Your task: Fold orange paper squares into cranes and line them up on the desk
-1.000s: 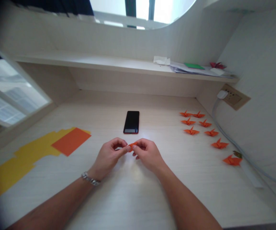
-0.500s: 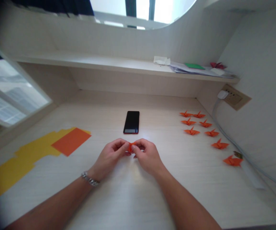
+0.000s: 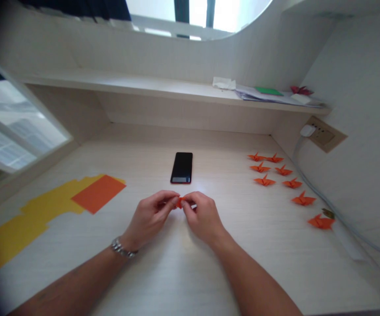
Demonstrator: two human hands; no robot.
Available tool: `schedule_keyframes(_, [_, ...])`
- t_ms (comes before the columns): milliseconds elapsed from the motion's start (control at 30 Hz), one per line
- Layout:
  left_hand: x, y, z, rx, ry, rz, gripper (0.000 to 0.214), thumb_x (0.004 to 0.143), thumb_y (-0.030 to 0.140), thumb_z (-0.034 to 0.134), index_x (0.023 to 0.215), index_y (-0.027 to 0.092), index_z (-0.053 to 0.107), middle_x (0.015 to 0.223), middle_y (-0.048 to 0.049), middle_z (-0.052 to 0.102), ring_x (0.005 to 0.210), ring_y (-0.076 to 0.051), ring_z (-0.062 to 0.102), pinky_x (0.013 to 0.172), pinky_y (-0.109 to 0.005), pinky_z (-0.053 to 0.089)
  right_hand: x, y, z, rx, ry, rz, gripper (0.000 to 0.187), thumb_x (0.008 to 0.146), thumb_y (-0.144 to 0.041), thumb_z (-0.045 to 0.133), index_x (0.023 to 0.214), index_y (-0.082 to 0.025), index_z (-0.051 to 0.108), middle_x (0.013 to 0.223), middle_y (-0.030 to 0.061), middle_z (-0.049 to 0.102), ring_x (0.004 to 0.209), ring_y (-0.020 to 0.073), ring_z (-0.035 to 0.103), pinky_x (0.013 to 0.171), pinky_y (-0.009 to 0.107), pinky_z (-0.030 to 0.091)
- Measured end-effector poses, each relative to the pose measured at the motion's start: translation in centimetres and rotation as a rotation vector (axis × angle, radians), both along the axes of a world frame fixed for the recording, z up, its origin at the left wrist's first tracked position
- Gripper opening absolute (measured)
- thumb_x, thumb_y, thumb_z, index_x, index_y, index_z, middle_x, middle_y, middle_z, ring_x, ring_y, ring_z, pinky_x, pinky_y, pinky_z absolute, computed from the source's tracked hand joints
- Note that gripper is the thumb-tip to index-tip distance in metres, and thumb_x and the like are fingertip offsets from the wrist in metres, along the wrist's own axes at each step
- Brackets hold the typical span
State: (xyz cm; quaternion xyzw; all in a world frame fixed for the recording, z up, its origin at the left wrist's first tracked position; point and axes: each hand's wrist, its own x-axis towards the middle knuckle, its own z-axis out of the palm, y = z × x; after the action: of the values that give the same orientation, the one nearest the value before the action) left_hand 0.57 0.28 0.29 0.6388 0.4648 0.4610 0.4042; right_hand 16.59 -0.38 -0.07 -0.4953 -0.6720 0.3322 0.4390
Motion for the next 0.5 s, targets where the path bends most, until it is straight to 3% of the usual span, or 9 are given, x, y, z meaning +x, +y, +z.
schedule_keyframes(200, [-0.04, 0.72, -0.43, -0.203, -0.335, 0.029, 0.022, 0.078, 0.032, 0.065, 0.090, 0.016, 0.055, 0.080, -0.0046, 0.070, 0.073, -0.017, 0.067, 0.072, -0.034, 0.056, -0.04, 0.47, -0.65, -0.173, 0.228, -0.029, 0.018, 0.083, -0.031, 0.057, 0.086, -0.016, 0.066, 0.079, 0.0058, 0.068, 0.072, 0.0177, 0.065, 0.057, 0.027, 0.054])
schedule_keyframes(333, [-0.15, 0.56, -0.31, -0.138, -0.219, -0.008, 0.031, 0.076, 0.029, 0.066, 0.103, 0.017, 0.056, 0.081, -0.0038, 0.069, 0.074, -0.017, 0.067, 0.072, -0.031, 0.055, -0.17, 0.29, -0.64, -0.088, 0.132, -0.039, 0.016, 0.083, -0.029, 0.058, 0.086, -0.016, 0.067, 0.081, 0.0058, 0.069, 0.074, 0.0172, 0.064, 0.062, 0.027, 0.054])
schedule_keyframes(500, [-0.25, 0.58, -0.70, -0.148, -0.125, -0.058, 0.017, 0.079, 0.030, 0.064, 0.086, 0.015, 0.060, 0.081, -0.0053, 0.067, 0.076, -0.018, 0.067, 0.071, -0.030, 0.054, -0.28, 0.09, -0.44, -0.023, 0.060, -0.037, 0.014, 0.082, -0.026, 0.059, 0.086, -0.017, 0.069, 0.085, 0.0064, 0.069, 0.078, 0.0180, 0.064, 0.066, 0.028, 0.053])
